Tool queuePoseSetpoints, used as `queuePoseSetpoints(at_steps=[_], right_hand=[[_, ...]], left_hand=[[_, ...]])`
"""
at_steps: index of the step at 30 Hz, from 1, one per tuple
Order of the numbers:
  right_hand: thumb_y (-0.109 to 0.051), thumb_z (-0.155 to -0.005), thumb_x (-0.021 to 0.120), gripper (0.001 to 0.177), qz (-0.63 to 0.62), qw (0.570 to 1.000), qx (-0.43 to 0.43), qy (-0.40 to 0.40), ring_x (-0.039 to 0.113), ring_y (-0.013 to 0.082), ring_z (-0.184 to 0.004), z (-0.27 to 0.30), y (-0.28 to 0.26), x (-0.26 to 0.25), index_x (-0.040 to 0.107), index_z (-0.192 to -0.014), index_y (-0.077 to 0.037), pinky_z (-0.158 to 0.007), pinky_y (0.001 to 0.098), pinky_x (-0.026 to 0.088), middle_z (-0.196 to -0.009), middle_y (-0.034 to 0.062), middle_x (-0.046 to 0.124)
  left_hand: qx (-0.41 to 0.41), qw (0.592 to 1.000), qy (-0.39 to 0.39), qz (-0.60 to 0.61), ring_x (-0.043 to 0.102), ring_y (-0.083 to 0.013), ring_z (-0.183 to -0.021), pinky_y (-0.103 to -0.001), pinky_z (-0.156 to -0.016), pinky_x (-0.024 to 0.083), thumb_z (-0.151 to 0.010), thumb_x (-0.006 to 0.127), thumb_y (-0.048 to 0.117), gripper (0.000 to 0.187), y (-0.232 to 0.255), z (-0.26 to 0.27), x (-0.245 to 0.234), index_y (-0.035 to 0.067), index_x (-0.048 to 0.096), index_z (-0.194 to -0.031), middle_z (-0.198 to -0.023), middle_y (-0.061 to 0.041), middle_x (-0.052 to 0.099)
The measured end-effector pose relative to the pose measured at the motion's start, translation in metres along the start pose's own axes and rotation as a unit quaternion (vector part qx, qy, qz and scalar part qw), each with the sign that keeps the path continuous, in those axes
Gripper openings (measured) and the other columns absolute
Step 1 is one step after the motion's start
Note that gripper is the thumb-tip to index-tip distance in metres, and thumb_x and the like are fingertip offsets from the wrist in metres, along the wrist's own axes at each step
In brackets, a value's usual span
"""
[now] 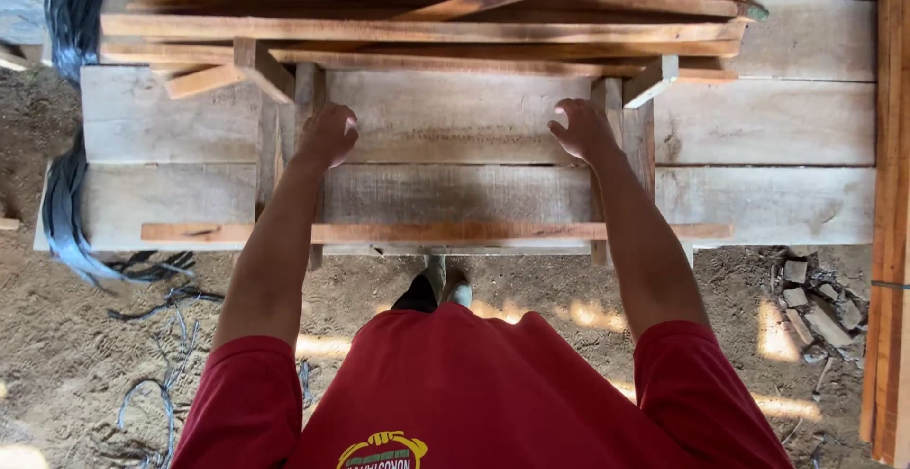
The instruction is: Sort and inspect wooden planks on a workbench in a workshop.
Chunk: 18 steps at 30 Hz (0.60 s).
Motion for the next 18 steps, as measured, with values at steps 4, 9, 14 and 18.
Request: queuePoseSetpoints(at_steps=[4,9,14,18], right_hand=[[-0.040,-0.097,0.065,0.062,0.042,0.999,-0.019,0.028,0.046,0.0368,-0.145,-0.051,-0.001,-0.002,0.050,-0.154,-0.023,-0.119,0.0559,0.033,-0.147,0.0151,0.056],[-0.028,-0.099,0.064,0.076,0.031,0.999,0.019,-0.018,0.028,0.0393,-0.156,-0.074,-0.020,-0.021,0.030,-0.166,-0.018,-0.128,0.0585,0.018,-0.165,0.0195,0.037],[-0.033,-0.099,0.065,0.063,0.052,0.998,0.018,-0.006,0.038,0.0361,-0.150,-0.105,0.003,0.018,0.046,-0.157,-0.021,-0.122,0.0538,0.027,-0.156,0.0148,0.050],[-0.041,-0.099,0.067,0.048,0.106,0.993,0.051,0.025,0.052,0.0331,-0.138,-0.118,0.009,0.030,0.061,-0.144,-0.026,-0.113,0.0520,0.035,-0.142,0.0091,0.062]], left_hand=[[0.082,0.992,0.096,-0.004,0.053,-0.0335,-0.129,-0.048,-0.106,0.044,-0.095,0.058,0.022,0.032,-0.001,-0.038,-0.023,0.020,0.053,-0.127,-0.131,-0.009,0.049],[0.141,0.969,0.180,-0.096,0.034,-0.0389,-0.149,-0.052,-0.123,0.030,-0.099,0.067,0.004,0.065,0.014,-0.059,-0.046,0.008,0.035,-0.156,-0.153,-0.022,0.035],[0.089,0.985,0.106,-0.102,0.039,-0.0329,-0.148,-0.048,-0.128,0.022,-0.099,0.067,0.018,0.064,-0.002,-0.092,-0.020,0.014,0.039,-0.156,-0.152,-0.017,0.044],[0.030,0.984,0.087,-0.154,0.041,-0.0260,-0.141,-0.045,-0.123,0.022,-0.094,0.073,0.031,0.048,-0.003,-0.110,-0.009,0.021,0.049,-0.134,-0.142,-0.009,0.050]])
Point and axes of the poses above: each hand's wrist, its own z-axis away from the middle knuckle, its own x-axis out of the palm, y = z × x, the point moved 1 cm from there along -z, towards the middle knuckle
